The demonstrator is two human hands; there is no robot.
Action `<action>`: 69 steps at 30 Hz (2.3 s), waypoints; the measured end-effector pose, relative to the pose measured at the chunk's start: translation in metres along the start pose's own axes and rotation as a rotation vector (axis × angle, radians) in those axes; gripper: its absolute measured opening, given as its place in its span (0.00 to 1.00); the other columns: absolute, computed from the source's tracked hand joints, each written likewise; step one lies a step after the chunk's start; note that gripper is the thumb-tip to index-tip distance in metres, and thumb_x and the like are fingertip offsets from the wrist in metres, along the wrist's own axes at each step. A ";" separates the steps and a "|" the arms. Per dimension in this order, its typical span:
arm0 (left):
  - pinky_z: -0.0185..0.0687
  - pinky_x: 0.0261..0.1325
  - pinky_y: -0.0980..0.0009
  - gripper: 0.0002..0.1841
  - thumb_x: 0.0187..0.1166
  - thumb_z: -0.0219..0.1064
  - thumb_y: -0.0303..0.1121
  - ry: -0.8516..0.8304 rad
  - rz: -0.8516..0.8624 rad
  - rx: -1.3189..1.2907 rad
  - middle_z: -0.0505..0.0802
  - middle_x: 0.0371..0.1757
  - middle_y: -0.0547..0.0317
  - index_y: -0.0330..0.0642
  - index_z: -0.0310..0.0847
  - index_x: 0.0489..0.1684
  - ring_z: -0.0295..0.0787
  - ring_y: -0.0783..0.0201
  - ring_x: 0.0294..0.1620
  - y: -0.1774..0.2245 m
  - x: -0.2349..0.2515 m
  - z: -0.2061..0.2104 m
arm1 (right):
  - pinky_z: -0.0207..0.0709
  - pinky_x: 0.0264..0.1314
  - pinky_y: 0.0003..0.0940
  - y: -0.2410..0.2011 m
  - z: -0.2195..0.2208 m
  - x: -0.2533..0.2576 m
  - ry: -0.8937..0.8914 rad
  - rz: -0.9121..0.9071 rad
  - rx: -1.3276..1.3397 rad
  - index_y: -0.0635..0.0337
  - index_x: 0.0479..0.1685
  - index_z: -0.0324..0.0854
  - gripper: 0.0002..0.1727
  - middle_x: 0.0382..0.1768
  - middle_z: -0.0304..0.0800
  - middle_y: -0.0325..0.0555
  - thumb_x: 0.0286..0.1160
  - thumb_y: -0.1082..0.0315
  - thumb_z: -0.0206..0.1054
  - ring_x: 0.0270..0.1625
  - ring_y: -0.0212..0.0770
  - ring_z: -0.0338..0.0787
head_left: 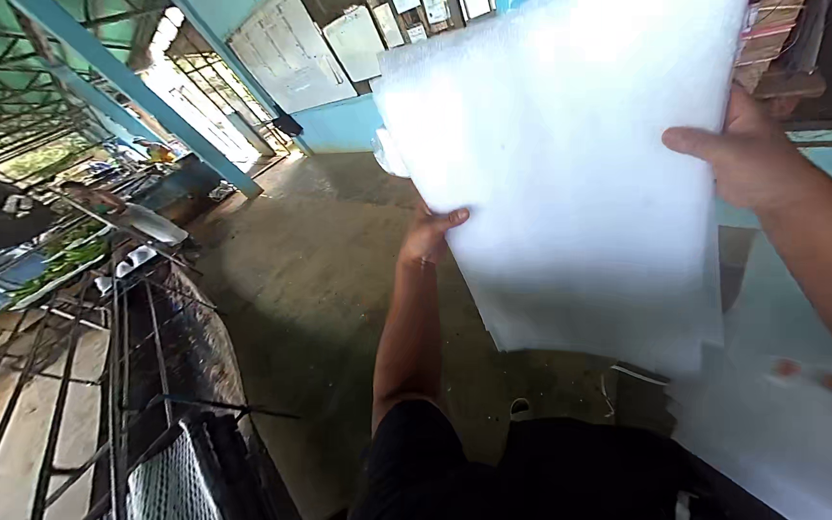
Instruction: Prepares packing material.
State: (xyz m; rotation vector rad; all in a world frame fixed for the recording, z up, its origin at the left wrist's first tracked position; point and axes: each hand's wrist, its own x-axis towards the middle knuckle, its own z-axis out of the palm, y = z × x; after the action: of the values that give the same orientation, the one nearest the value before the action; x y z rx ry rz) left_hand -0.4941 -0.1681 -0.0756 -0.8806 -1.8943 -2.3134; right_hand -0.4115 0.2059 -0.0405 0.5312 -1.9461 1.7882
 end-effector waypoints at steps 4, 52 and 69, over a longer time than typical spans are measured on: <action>0.93 0.46 0.68 0.24 0.50 0.89 0.39 -0.028 -0.093 -0.110 0.98 0.39 0.68 0.54 0.86 0.47 0.95 0.72 0.38 -0.081 0.008 -0.065 | 0.87 0.62 0.23 0.073 0.062 0.021 0.217 0.054 0.071 0.52 0.76 0.63 0.26 0.55 0.87 0.26 0.78 0.72 0.62 0.55 0.21 0.90; 0.91 0.55 0.68 0.17 0.67 0.77 0.21 0.801 -0.921 0.430 0.95 0.42 0.54 0.27 0.81 0.52 0.94 0.71 0.43 -0.329 0.291 -0.352 | 0.37 0.91 0.73 0.631 0.344 0.560 -0.997 -0.188 -0.095 0.59 0.66 0.80 0.42 0.88 0.63 0.61 0.56 0.39 0.81 0.92 0.62 0.57; 0.87 0.59 0.56 0.18 0.72 0.75 0.24 0.811 -0.831 0.559 0.93 0.48 0.45 0.30 0.83 0.60 0.92 0.59 0.48 -0.247 0.198 -0.678 | 0.83 0.62 0.60 0.600 0.778 0.617 -1.332 -0.450 0.037 0.66 0.52 0.85 0.18 0.67 0.86 0.61 0.78 0.59 0.71 0.65 0.60 0.89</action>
State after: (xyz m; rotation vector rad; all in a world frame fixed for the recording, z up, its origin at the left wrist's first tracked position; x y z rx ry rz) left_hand -1.0236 -0.6561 -0.2795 0.9056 -2.4237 -1.6894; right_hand -1.3058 -0.5060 -0.2412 2.3778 -2.1368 1.1754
